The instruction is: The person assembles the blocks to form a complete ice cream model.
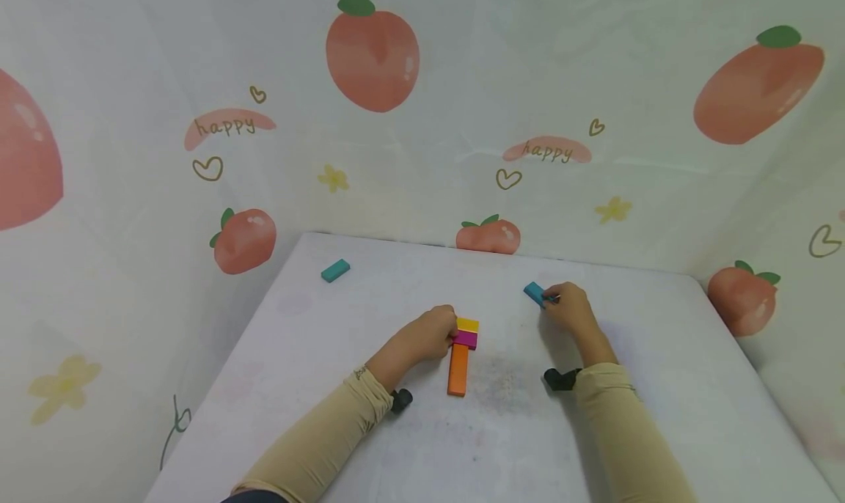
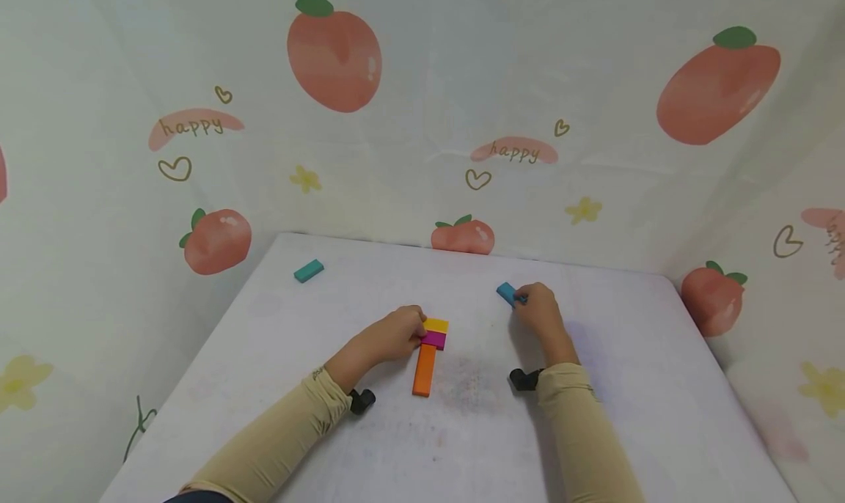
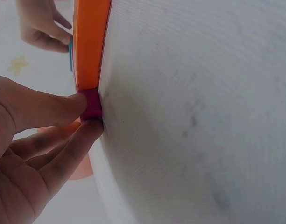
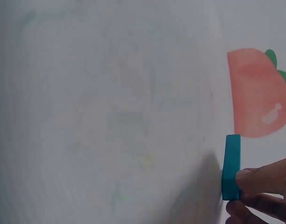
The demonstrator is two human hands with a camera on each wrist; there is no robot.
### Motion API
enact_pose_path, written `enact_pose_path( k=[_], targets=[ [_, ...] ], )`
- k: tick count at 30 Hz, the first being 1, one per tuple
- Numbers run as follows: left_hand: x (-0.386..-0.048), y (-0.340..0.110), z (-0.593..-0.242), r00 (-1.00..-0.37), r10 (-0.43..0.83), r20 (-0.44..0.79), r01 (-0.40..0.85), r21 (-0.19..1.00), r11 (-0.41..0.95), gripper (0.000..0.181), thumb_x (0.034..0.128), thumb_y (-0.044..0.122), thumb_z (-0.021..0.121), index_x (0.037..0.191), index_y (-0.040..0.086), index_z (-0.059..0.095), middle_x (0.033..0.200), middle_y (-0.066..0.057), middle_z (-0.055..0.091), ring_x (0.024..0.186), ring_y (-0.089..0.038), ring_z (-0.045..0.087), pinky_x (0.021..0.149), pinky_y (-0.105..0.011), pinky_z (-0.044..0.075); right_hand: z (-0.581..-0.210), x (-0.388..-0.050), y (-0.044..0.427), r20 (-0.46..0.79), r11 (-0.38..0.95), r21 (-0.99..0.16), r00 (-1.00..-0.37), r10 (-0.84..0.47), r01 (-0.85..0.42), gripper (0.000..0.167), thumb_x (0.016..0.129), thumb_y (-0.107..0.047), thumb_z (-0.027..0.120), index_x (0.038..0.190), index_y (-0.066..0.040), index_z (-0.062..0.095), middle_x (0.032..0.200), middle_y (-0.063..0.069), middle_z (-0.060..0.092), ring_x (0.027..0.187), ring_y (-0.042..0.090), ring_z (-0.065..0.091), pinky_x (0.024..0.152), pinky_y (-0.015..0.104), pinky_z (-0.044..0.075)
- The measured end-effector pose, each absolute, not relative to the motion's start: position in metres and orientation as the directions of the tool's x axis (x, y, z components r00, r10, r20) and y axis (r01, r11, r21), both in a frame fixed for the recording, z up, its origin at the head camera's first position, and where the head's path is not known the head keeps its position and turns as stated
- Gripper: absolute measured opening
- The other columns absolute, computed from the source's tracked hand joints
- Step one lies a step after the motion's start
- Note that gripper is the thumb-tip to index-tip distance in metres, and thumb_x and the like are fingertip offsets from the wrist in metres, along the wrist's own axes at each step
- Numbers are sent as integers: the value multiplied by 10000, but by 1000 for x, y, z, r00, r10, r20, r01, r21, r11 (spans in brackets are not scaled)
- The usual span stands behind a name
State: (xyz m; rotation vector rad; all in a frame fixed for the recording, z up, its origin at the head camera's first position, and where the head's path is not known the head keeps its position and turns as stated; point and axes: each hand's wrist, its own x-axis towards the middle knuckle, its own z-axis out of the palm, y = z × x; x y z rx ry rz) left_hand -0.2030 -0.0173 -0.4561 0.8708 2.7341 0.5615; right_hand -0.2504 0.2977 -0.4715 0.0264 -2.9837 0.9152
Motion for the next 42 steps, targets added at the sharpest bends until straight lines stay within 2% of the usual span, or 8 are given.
enact_pose_path(
  k=[5,15,25,38,42],
  targets=[
    [-203,-18,-457,-803,589,-91,504,422,753,139,976,24,715,1080,2,805,1048,-77,692,920,-141,627,940,-283,604,-473,-253,288,44,830,-555,-998,-35,-54,271,946,9,635,1163,132,742,1204,338,714,1111,472,688,976,592,560],
    [-204,-17,-457,-811,575,-111,481,434,762,128,977,27,718,1071,9,802,1016,-59,669,890,-131,600,929,-271,603,-475,-248,266,88,804,-581,-992,-88,-123,248,933,27,653,1136,128,753,1159,331,708,1073,468,697,940,573,581],
    [-203,-17,-457,-808,579,-105,486,436,757,110,974,21,719,1041,12,806,982,-50,655,872,-132,587,906,-256,599,-476,-247,249,91,798,-584,-989,-118,-149,234,951,12,664,1145,93,768,1158,292,698,1094,445,684,971,564,569],
    [-204,-16,-458,-807,580,-108,488,432,759,125,973,33,731,1068,9,808,995,-51,660,894,-122,602,927,-252,601,-475,-245,231,19,790,-602,-992,-129,-114,237,974,2,664,1178,74,761,1213,265,692,1151,418,674,1029,558,561],
    [-202,-17,-455,-801,590,-96,502,429,751,112,971,12,718,1035,2,808,971,-60,652,864,-130,591,887,-243,598,-474,-244,226,21,786,-605,-990,-140,-124,231,974,5,675,1178,72,762,1200,252,698,1129,401,676,1024,548,567]
  ],
)
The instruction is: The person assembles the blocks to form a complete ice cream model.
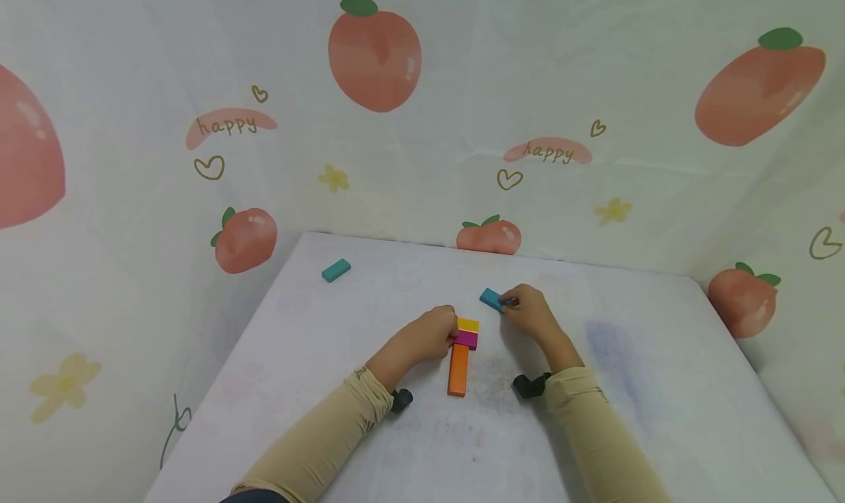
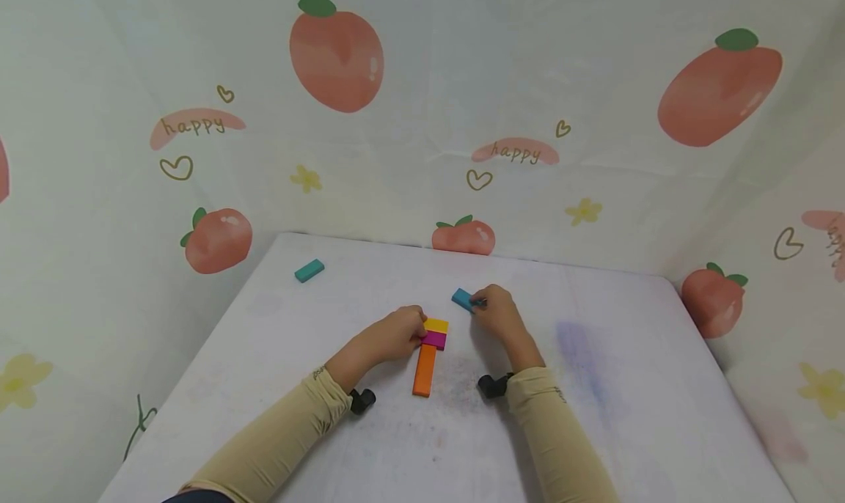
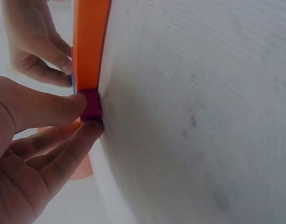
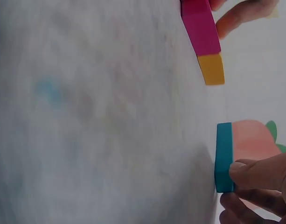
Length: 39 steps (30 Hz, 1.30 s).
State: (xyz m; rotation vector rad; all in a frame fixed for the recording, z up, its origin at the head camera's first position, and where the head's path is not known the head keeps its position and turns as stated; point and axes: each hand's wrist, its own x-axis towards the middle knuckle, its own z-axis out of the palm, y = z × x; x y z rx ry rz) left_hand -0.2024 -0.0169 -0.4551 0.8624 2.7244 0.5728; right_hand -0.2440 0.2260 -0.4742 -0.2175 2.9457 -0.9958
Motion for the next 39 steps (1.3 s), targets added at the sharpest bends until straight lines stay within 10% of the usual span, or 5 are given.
enact_pose_path(
  k=[39],
  targets=[
    [-203,-21,-455,-782,620,-62,525,471,709,64,950,-21,724,978,-10,780,900,-38,602,828,-138,549,797,-209,523,-466,-232,185,-27,722,-651,-943,-330,-234,179,978,23,675,1100,34,805,1126,152,708,1067,313,697,982,482,612]
  ],
)
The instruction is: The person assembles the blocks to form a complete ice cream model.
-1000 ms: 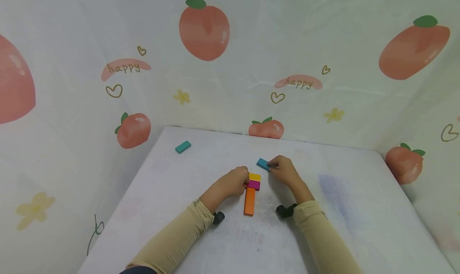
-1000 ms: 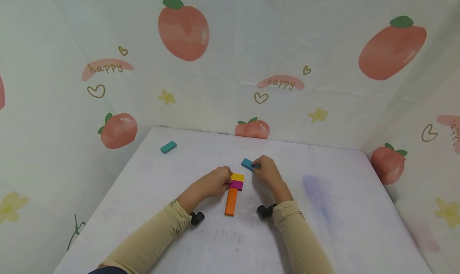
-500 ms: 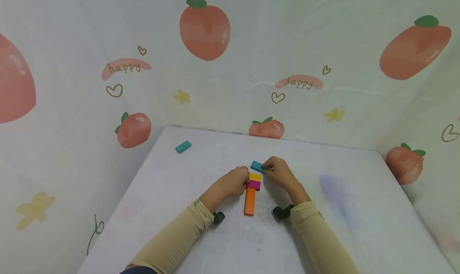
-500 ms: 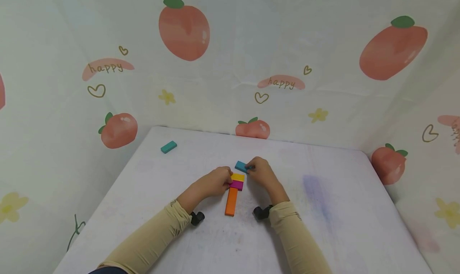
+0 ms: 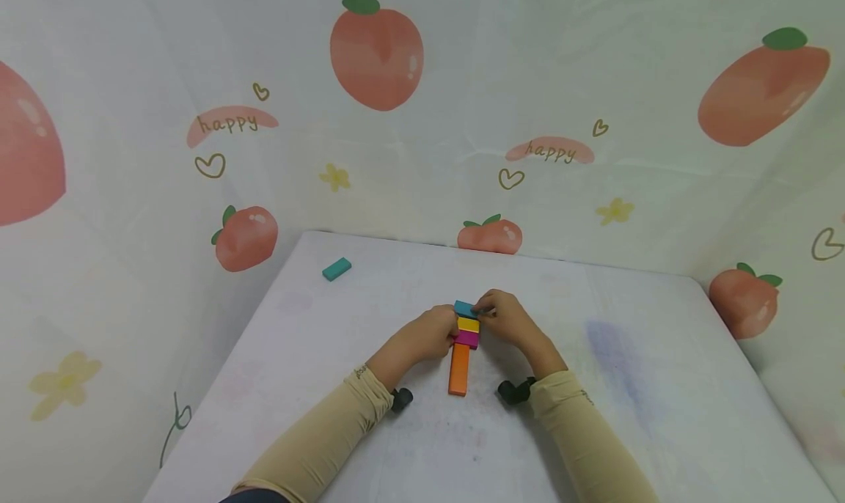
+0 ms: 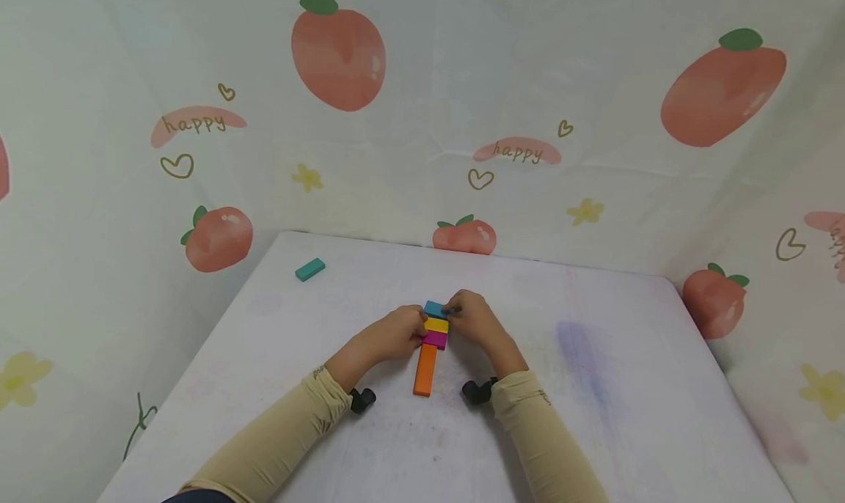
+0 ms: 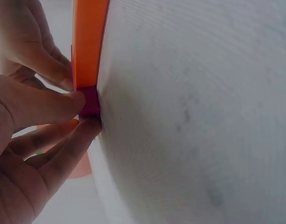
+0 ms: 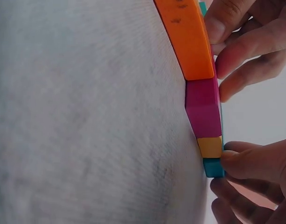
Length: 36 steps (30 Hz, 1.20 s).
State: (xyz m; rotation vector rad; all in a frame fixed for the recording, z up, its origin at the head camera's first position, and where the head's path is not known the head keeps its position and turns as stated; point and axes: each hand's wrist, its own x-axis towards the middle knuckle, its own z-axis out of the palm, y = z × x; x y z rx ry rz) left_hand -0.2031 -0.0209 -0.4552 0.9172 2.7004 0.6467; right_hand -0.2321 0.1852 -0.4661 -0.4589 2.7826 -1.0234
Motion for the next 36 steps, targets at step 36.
enact_pose_path(
  k=[36],
  targets=[
    [-203,-21,-454,-788,610,-83,510,465,723,91,962,-12,705,998,-14,789,1193,-125,709,1032,-192,673,1015,-320,584,-456,-219,190,-121,778,-515,-867,-483,-361,442,942,-161,774,1336,29,710,1395,187,647,1314,380,601,1149,543,492]
  ],
)
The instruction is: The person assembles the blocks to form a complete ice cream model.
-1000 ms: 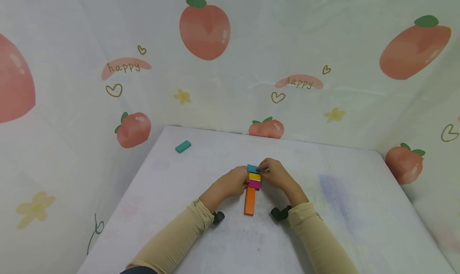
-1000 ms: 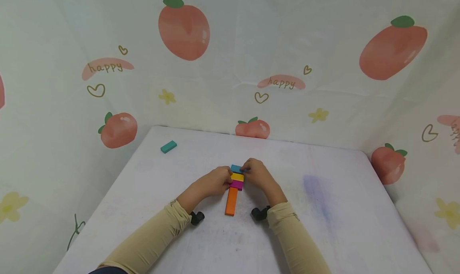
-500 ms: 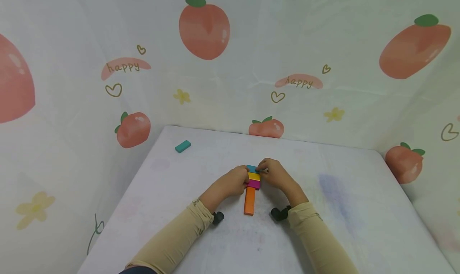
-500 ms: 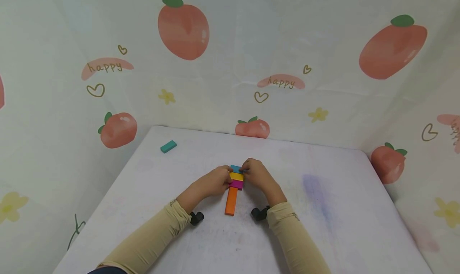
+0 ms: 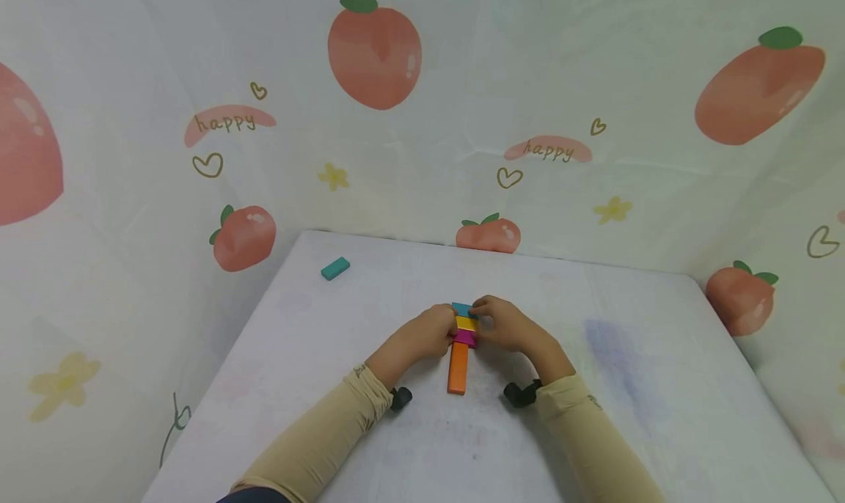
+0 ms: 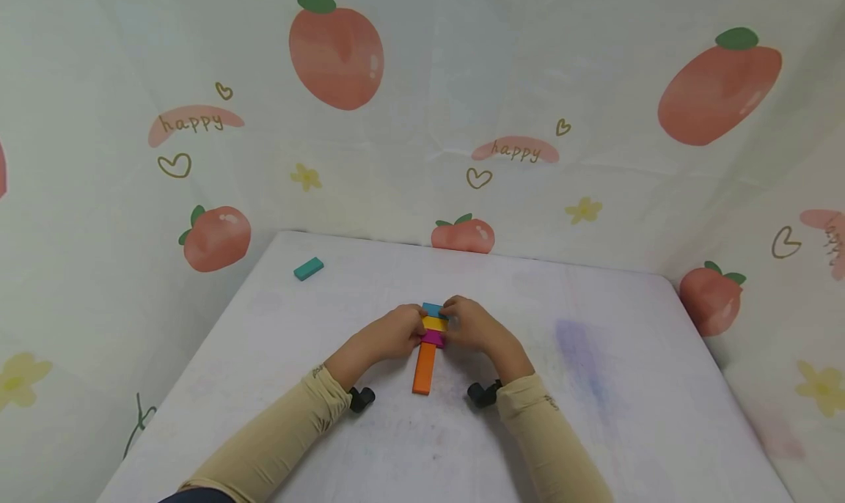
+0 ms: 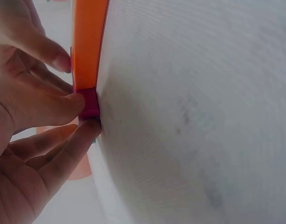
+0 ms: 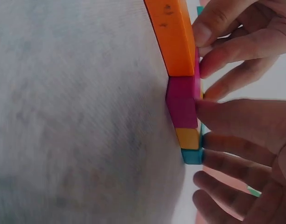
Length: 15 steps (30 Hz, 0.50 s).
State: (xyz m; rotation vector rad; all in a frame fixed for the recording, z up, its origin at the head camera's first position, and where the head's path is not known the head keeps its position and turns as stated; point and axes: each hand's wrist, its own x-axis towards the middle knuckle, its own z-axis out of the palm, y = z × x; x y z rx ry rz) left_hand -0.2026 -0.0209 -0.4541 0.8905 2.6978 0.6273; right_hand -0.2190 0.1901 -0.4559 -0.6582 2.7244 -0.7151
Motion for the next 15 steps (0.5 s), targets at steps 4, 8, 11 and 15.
enact_pose_path(
  k=[4,8,11,15],
  targets=[
    [-203,-21,-453,-785,614,-81,520,454,724,78,955,-8,713,970,-2,789,1030,-65,665,883,-147,594,896,-251,567,-452,-215,193,-154,777,-514,-853,-499,-362,523,935,-207,796,1386,29,675,1477,196,599,1381,397,558,1175,562,459],
    [-203,-21,-454,-784,615,-85,520,452,725,78,956,-5,716,977,-4,791,1006,-57,657,860,-146,578,878,-246,558,-451,-213,195,-151,771,-507,-841,-520,-386,532,933,-203,794,1391,36,667,1507,203,579,1398,402,547,1179,562,455],
    [-204,-20,-454,-786,612,-89,516,453,727,87,960,0,717,1003,-10,792,1073,-82,695,899,-153,606,944,-283,581,-452,-213,196,-140,766,-503,-836,-530,-400,531,929,-203,798,1385,37,670,1510,205,577,1395,404,550,1175,563,458],
    [-204,-20,-455,-787,611,-89,512,458,727,84,965,5,716,1005,-7,789,1075,-84,702,894,-149,602,952,-289,582,-452,-212,196,-142,767,-506,-839,-525,-394,532,928,-199,801,1386,36,669,1510,206,575,1395,406,549,1176,563,459]
  ],
)
